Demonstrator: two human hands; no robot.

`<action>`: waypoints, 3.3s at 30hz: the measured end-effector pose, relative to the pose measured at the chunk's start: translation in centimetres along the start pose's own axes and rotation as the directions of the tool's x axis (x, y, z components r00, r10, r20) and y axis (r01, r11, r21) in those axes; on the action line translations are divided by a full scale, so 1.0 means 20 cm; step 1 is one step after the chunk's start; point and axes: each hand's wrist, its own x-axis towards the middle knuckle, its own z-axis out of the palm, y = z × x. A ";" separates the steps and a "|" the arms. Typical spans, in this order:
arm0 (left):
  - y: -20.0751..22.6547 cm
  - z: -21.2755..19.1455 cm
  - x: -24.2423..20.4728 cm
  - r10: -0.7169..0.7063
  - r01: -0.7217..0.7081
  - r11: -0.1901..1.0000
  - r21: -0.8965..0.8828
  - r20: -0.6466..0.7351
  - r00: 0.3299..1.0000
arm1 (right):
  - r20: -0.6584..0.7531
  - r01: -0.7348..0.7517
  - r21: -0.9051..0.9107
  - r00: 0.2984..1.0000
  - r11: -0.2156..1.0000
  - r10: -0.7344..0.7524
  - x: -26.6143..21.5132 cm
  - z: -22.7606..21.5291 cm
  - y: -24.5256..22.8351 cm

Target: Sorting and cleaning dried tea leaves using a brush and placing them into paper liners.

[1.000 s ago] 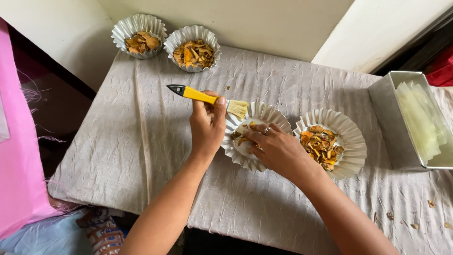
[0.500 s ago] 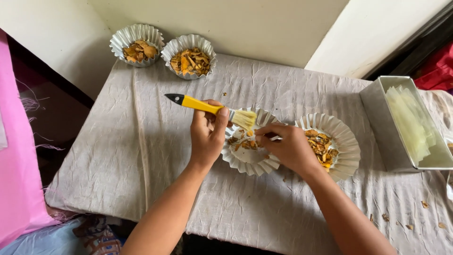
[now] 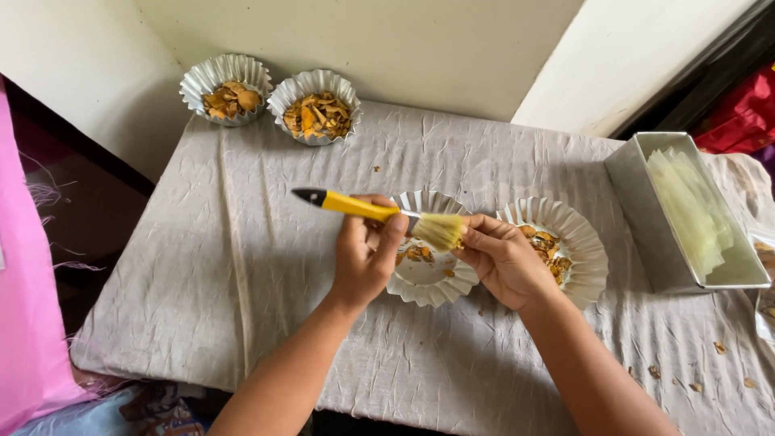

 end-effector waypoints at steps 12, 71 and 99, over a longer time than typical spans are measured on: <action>0.00 -0.05 0.05 0.021 -0.009 0.989 0.148 -0.078 0.997 | -0.347 -0.335 -0.928 0.936 0.164 -0.053 -0.39 0.11 -0.58; -0.06 -0.02 0.03 0.054 -0.031 0.987 0.155 -0.143 0.988 | -0.035 0.100 -0.215 0.993 0.972 -0.110 -0.19 0.11 -0.29; -0.06 0.21 0.02 -0.212 0.251 0.939 0.236 -0.179 0.961 | 0.090 0.066 -0.986 0.984 -0.155 -0.156 -0.67 -0.24 -0.59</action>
